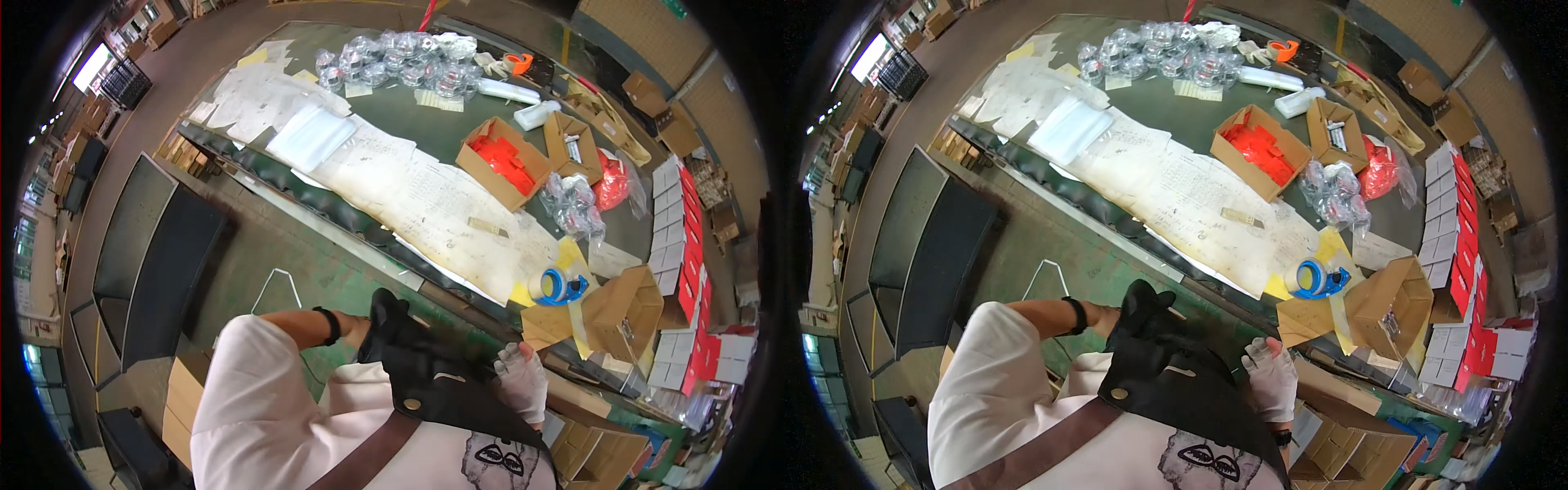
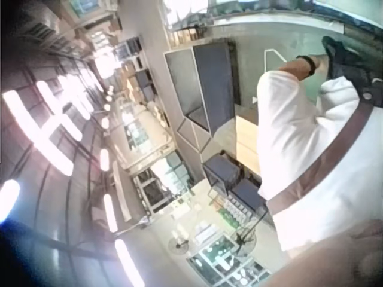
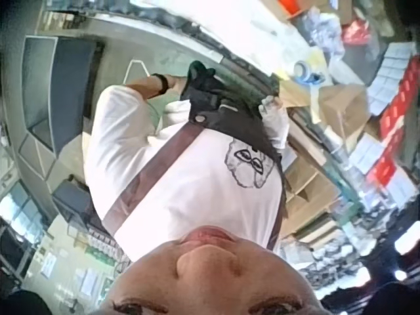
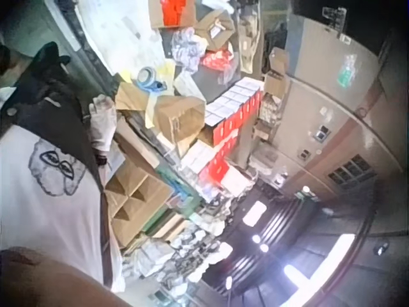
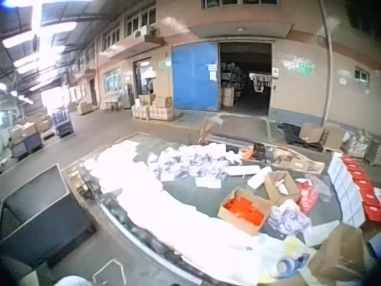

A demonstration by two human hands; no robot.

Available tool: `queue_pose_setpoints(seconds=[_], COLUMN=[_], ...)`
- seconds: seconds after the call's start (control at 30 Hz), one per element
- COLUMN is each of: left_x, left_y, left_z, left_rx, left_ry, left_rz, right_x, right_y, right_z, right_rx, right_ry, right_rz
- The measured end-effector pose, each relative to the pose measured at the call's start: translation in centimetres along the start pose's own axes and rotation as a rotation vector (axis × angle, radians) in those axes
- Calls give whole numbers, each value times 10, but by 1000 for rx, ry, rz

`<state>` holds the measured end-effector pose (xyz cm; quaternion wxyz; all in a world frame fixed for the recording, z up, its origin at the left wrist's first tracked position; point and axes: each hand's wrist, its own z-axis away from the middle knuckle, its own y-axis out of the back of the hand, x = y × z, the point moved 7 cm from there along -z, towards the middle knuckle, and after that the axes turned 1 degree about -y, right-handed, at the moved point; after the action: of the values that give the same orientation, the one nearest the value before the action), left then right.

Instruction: The person packs small plastic-wrapped items into a large cardboard box with dividers. They place the items into the compartments and then arrange red and white boxes labeled 'ARGO' on top of the packed items.

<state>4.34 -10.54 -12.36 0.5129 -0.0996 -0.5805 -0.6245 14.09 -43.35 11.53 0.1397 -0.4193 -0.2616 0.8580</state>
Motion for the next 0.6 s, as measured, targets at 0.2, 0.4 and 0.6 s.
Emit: queue_pose_setpoints(seconds=[0.2, 0.4, 0.6], left_x=[58, 4, 3], left_y=[96, 34, 28], left_z=[15, -25, -42], left_rx=[-354, -665, -433], left_ry=[89, 286, 476], left_rz=[421, -64, 492], right_x=[17, 61, 30], right_y=[65, 81, 14], right_z=[9, 2, 7], right_rx=[-26, -262, -288], right_ry=[158, 1210, 1000], right_rz=[124, 3675, 2406])
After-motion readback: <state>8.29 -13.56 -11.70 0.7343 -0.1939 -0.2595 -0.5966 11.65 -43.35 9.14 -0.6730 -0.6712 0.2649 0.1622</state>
